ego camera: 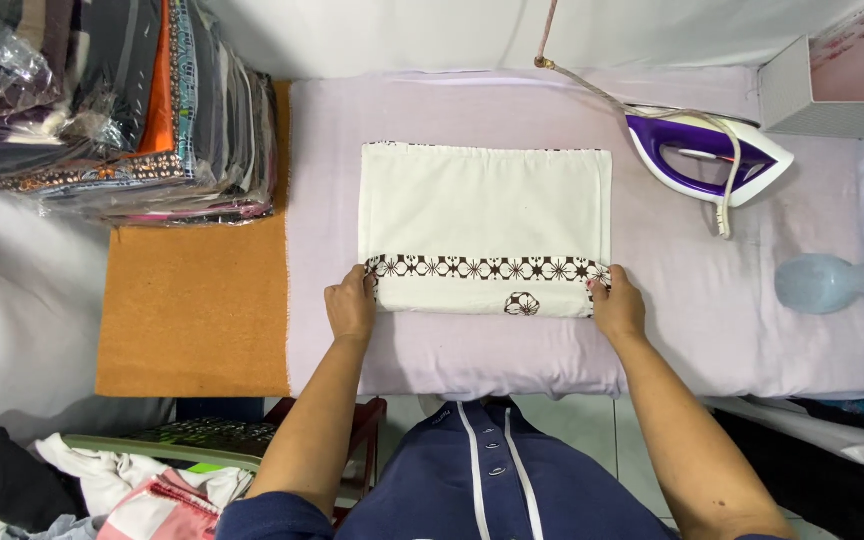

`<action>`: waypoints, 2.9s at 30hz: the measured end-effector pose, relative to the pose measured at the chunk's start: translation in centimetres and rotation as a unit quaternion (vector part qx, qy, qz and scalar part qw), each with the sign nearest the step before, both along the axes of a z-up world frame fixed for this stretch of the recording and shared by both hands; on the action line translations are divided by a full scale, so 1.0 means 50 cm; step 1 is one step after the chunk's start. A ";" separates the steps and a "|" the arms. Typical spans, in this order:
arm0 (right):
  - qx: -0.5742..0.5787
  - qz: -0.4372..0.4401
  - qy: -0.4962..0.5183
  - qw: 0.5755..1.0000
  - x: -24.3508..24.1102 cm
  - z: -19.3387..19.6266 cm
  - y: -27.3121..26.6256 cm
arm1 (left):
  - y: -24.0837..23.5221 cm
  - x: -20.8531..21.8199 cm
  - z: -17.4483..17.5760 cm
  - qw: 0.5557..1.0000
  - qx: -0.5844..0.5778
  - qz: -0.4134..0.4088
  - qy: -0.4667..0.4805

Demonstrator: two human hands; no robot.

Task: The person is ironing and then folding a white patterned pillowcase on an ironing board.

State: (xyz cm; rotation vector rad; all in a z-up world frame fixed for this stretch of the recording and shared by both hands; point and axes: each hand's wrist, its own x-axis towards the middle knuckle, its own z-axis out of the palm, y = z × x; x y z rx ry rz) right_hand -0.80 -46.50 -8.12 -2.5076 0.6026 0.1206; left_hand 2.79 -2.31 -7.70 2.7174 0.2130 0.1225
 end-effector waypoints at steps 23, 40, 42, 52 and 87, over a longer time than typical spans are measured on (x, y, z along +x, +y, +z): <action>-0.212 0.058 -0.101 0.970 0.006 0.004 0.049 | -0.219 -0.052 0.041 0.899 0.213 -0.381 0.043; -0.176 0.270 -0.014 0.947 0.008 0.031 0.229 | -0.140 -0.046 0.049 0.907 0.172 -0.346 0.169; -0.152 0.237 -0.022 0.959 -0.005 0.024 0.184 | -0.097 -0.051 0.026 0.938 0.159 -0.290 0.099; -0.157 0.222 -0.114 0.956 -0.031 0.022 -0.012 | -0.038 -0.050 0.011 0.952 0.222 -0.167 0.130; -0.103 0.451 0.114 0.879 0.182 0.311 -0.112 | -0.207 -0.114 -0.120 0.598 -0.696 0.378 -0.126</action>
